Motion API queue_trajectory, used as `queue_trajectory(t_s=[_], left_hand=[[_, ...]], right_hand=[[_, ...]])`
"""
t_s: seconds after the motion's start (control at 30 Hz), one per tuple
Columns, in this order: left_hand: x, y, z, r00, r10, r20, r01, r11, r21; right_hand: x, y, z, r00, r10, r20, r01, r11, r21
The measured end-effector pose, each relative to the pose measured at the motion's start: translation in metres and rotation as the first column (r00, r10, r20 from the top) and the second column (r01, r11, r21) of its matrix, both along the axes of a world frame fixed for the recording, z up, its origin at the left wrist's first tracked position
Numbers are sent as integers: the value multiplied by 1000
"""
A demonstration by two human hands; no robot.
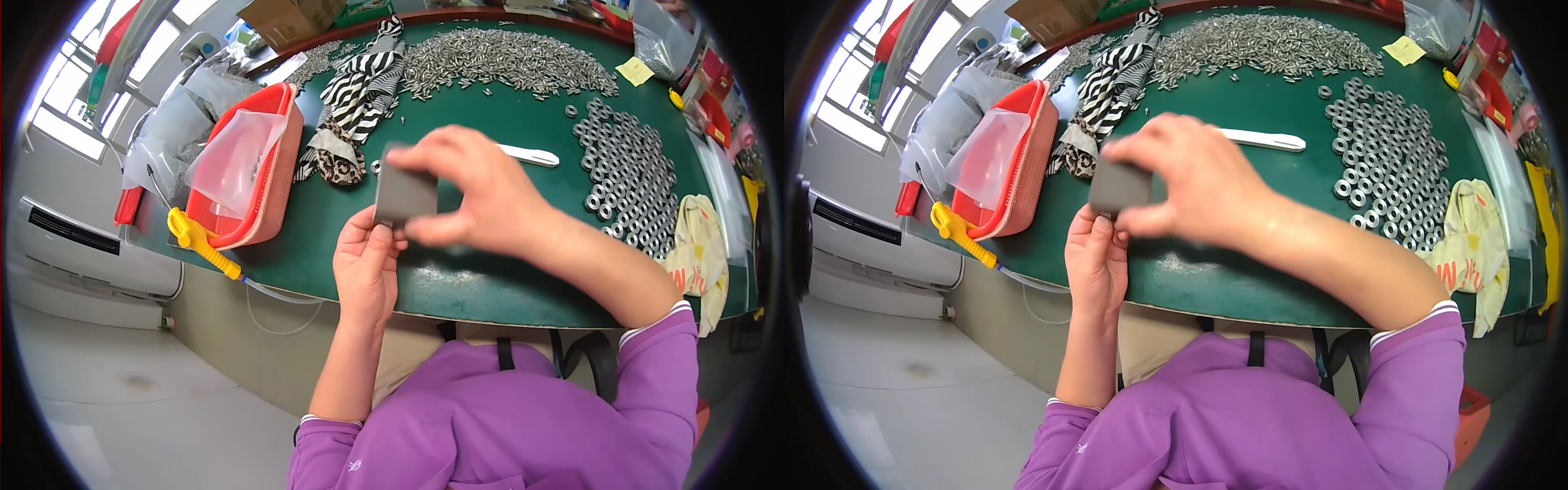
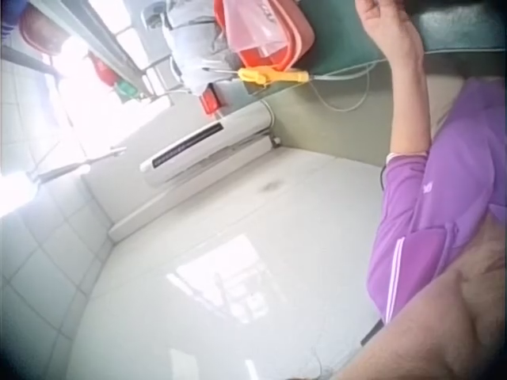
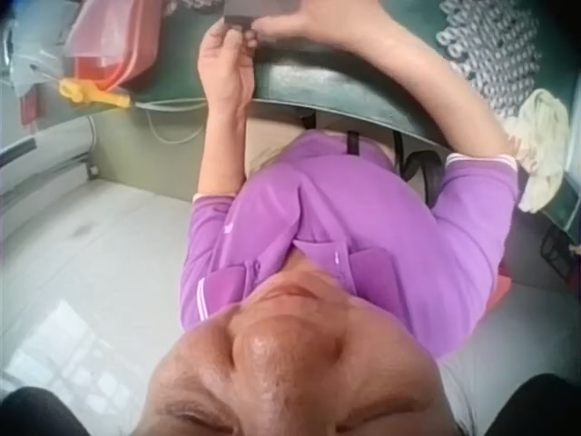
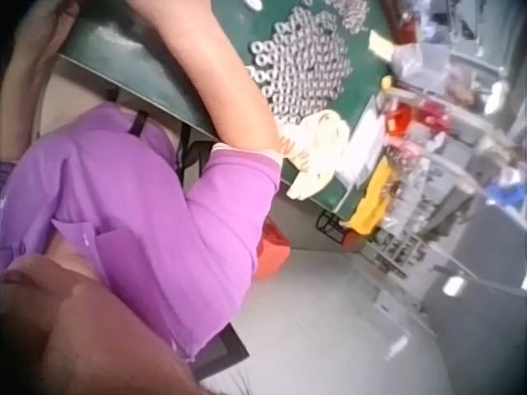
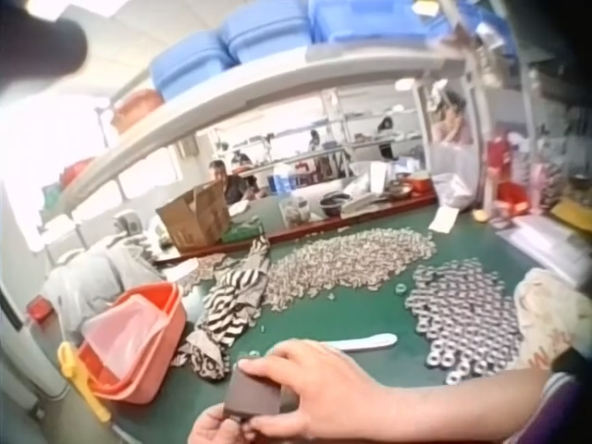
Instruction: Inspect and clean small metal ring components using an air blow gun and a cloth.
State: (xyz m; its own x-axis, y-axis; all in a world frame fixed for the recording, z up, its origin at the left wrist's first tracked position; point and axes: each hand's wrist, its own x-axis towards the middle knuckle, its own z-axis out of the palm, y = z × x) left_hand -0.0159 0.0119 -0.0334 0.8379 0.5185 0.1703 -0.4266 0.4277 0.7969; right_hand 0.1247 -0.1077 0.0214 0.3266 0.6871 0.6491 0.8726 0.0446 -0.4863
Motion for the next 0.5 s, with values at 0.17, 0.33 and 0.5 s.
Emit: queue_trajectory(t_s=[0.17,0.33,0.5], left_hand=[[5,-1,5,1000,13,-4,-13,1000,-3],[4,0,4,999,-30,-46,28,999,-45],[1,-3,1,999,27,-33,-24,995,94]], right_hand=[[23,-7,-2,982,-151,-113,142,986,-85],[15,-5,0,993,-36,-110,30,998,-56],[-14,-5,3,988,155,5,-155,988,21]])
